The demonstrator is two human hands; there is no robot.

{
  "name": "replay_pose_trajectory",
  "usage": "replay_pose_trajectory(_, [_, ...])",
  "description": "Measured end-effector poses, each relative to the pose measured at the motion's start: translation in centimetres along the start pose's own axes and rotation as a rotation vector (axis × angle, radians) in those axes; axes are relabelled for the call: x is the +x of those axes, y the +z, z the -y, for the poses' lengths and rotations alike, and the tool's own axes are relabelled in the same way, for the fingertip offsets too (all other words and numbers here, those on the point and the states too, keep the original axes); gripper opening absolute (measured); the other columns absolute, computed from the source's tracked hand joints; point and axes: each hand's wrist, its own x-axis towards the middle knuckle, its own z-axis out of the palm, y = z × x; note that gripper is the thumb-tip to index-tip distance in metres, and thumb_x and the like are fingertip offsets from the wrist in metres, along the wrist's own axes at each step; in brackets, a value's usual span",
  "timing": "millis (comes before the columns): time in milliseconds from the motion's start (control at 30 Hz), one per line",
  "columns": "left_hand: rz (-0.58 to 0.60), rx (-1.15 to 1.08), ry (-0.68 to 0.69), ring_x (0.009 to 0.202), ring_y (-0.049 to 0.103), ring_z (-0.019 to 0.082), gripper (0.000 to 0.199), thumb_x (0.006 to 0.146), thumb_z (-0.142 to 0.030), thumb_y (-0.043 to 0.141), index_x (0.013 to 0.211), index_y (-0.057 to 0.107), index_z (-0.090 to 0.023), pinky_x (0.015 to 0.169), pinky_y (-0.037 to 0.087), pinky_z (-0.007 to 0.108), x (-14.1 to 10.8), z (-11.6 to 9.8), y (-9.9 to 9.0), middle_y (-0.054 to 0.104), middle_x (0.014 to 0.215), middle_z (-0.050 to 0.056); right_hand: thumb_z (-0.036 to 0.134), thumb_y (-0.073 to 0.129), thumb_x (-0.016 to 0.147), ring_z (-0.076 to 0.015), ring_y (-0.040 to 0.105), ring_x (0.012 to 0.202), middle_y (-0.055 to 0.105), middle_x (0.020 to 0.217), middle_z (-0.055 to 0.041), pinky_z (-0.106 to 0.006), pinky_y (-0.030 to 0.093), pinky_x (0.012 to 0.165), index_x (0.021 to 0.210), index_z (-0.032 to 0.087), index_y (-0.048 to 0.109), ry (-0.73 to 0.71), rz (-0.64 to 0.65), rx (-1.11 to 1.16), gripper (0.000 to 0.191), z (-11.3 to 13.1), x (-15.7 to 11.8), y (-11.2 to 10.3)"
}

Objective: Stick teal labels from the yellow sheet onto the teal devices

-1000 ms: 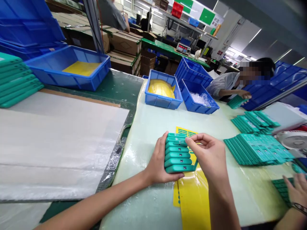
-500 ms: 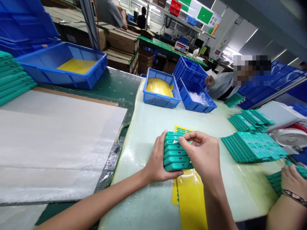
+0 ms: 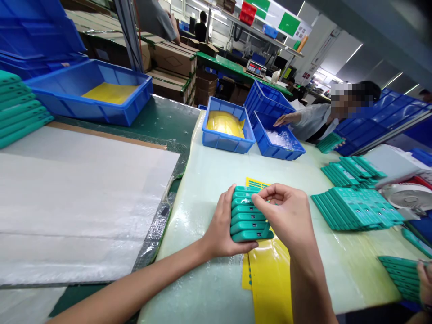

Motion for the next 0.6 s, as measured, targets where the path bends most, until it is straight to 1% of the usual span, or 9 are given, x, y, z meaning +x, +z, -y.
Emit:
replay_pose_trajectory(133, [-0.013, -0.01, 0.017, 0.162, 0.044, 0.053, 0.146, 0.084, -0.078, 0.093, 0.189, -0.001, -0.037, 0.132, 0.043, 0.078, 0.0, -0.2, 0.0, 0.034, 0.178, 0.022, 0.05, 0.077, 0.07, -0.022, 0.064, 0.067, 0.074, 0.071, -0.0062, -0.035, 0.047, 0.064, 0.071, 0.022, 0.077, 0.018, 0.03, -0.038, 0.029, 0.0, 0.2, 0.2])
replay_pose_trajectory(233, [-0.001, -0.005, 0.008, 0.162, 0.044, 0.052, 0.147, 0.084, -0.079, 0.093, 0.189, -0.001, -0.037, 0.132, 0.043, 0.077, 0.0, -0.2, 0.0, 0.034, 0.179, 0.022, 0.043, 0.076, 0.071, -0.022, 0.063, 0.067, 0.073, 0.068, -0.0056, -0.035, 0.045, 0.066, 0.064, 0.022, 0.072, -0.004, 0.079, -0.142, 0.022, 0.6, 0.5, 0.0])
replay_pose_trajectory(300, [0.011, 0.001, -0.007, 0.163, 0.043, 0.053, 0.148, 0.084, -0.078, 0.094, 0.188, -0.002, -0.037, 0.132, 0.043, 0.078, 0.0, -0.1, 0.0, 0.033, 0.179, 0.022, 0.039, 0.081, 0.072, -0.0212, 0.059, 0.064, 0.069, 0.064, -0.0052, -0.035, 0.039, 0.065, 0.064, 0.022, 0.073, -0.056, 0.043, -0.299, 0.02, 0.9, 1.0, -0.6])
replay_pose_trajectory(367, [0.025, 0.008, -0.023, 0.165, 0.04, 0.054, 0.151, 0.082, -0.075, 0.096, 0.188, -0.004, -0.036, 0.133, 0.041, 0.079, 0.0, 0.0, -0.1, 0.032, 0.179, 0.023, 0.041, 0.089, 0.072, -0.0218, 0.059, 0.065, 0.072, 0.067, -0.0072, -0.035, 0.035, 0.065, 0.07, 0.02, 0.08, -0.124, -0.012, -0.402, 0.023, 0.8, 1.8, -1.8])
replay_pose_trajectory(433, [0.039, 0.006, -0.034, 0.167, 0.038, 0.056, 0.155, 0.08, -0.072, 0.099, 0.188, -0.004, -0.033, 0.135, 0.038, 0.079, 0.0, 0.1, -0.1, 0.03, 0.18, 0.024, 0.049, 0.093, 0.069, -0.0244, 0.064, 0.067, 0.078, 0.076, -0.0105, -0.036, 0.04, 0.065, 0.079, 0.019, 0.087, -0.148, -0.021, -0.348, 0.032, 0.3, 2.7, -3.5])
replay_pose_trajectory(500, [0.044, -0.006, -0.03, 0.168, 0.037, 0.056, 0.156, 0.078, -0.07, 0.1, 0.188, -0.004, -0.032, 0.136, 0.037, 0.08, 0.0, 0.2, -0.1, 0.029, 0.181, 0.025, 0.053, 0.094, 0.068, -0.0276, 0.072, 0.073, 0.083, 0.085, -0.0126, -0.038, 0.05, 0.068, 0.083, 0.019, 0.091, -0.121, 0.006, -0.19, 0.037, -0.6, 3.1, -5.2])
replay_pose_trajectory(533, [0.041, -0.013, -0.023, 0.168, 0.036, 0.056, 0.156, 0.078, -0.071, 0.1, 0.188, -0.003, -0.032, 0.136, 0.036, 0.08, 0.0, 0.2, -0.1, 0.029, 0.181, 0.025, 0.053, 0.094, 0.067, -0.0289, 0.075, 0.077, 0.085, 0.088, -0.0129, -0.04, 0.056, 0.071, 0.084, 0.021, 0.092, -0.105, 0.006, -0.107, 0.036, -0.9, 3.1, -5.8])
replay_pose_trajectory(600, [0.032, -0.02, -0.012, 0.168, 0.036, 0.057, 0.153, 0.08, -0.073, 0.098, 0.188, -0.002, -0.032, 0.135, 0.036, 0.082, -0.1, 0.3, -0.1, 0.029, 0.181, 0.025, 0.047, 0.096, 0.067, -0.0308, 0.08, 0.088, 0.086, 0.096, -0.0126, -0.043, 0.063, 0.081, 0.081, 0.024, 0.093, -0.119, -0.019, 0.05, 0.027, -1.4, 2.7, -6.6])
